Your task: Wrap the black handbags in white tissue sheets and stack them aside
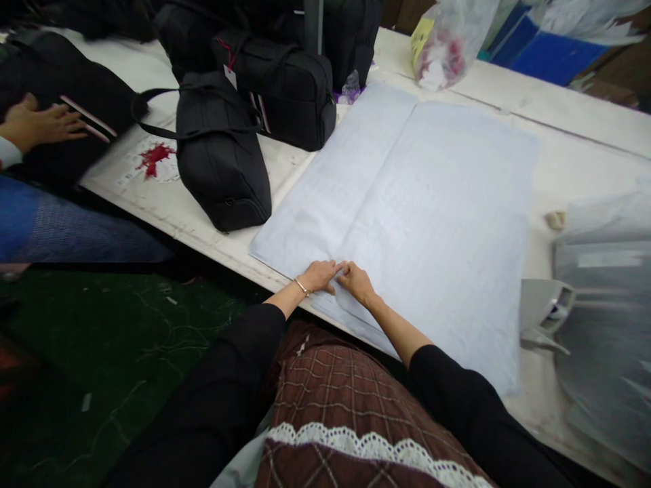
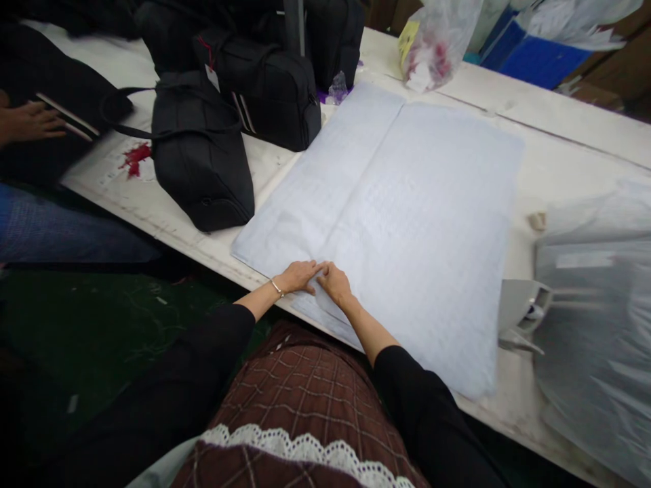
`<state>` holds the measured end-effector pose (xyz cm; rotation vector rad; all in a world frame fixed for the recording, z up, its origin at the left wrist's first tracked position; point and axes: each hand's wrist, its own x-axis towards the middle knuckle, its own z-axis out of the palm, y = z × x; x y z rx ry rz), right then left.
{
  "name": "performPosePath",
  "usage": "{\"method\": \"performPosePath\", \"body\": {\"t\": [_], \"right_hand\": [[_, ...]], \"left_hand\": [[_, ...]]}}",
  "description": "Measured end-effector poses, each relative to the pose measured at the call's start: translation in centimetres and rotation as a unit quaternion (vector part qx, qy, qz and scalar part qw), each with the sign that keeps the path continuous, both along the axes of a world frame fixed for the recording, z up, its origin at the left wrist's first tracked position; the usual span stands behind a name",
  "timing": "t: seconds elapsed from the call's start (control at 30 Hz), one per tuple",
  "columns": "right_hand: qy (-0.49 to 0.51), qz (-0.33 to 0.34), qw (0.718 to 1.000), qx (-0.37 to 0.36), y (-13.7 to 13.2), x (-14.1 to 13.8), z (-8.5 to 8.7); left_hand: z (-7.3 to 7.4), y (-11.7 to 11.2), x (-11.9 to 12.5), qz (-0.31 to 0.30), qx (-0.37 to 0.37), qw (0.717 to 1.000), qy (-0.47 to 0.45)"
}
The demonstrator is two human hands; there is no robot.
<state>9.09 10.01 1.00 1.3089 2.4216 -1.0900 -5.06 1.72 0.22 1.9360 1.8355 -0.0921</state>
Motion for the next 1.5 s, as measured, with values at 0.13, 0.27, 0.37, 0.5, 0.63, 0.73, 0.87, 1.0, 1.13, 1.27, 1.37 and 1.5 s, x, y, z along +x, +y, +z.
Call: {"method": "performPosePath", "body": {"t": [0.13,0.27,0.37,0.5,0.63,0.73,0.87,1.0,1.13,1.27,1.37,1.5], "right_hand": [[-0.082,0.011,0.996,0.045,0.2,-0.3,-0.3],[-0.133,0.039,0.988,0.071,0.1,-0.8,0.2],[-0.152,0.048,0.982,0.097,-0.3,-1.1,0.6],[-0.176,0.024,0.974,0.141,0.2,-0.3,1.4],[-0.159,0.025,0.963,0.217,0.9,2.0,2.2],[-0.046,0.108,0.957,0.265,-0.3,3.7,2.1],[0.0,0.235,0.941,0.243,-4.2,5.0,-0.1],[-0.045,0.249,0.948,0.194,-6.0,5.1,-2.2],[-0.037,0.245,0.957,0.148,-5.2,5.2,-2.3],[0.0,0.202,0.97,0.134,-4.7,5.7,-1.8],[0.054,0.148,0.982,0.107,-4.1,5.6,-1.2],[0.132,-0.09,0.987,-0.032,-0.5,3.4,-0.6]], "left_hand": [[0.0,-0.2,0.0,0.001,0.01,1.0,-0.004],[0.3,-0.3,0.1,0.003,0.009,1.0,-0.002],[0.5,-0.4,0.1,0.0,0.014,1.0,0.001],[0.5,-0.4,0.0,-0.005,0.012,1.0,0.003],[0.0,-0.3,-0.1,-0.007,0.014,1.0,-0.001],[-0.4,-0.4,-0.3,-0.007,0.02,1.0,-0.013],[-0.6,-0.5,-0.5,-0.007,0.036,0.999,-0.023],[-1.0,-0.5,-0.7,-0.009,0.046,0.998,-0.03],[-1.4,-0.5,-0.8,-0.006,0.051,0.998,-0.027],[-1.5,-0.6,-0.6,0.004,0.038,0.999,-0.031],[-1.4,-0.6,-0.6,0.006,0.025,0.999,-0.043],[-1.0,-0.5,-0.9,0.012,0.007,0.998,-0.06]]}}
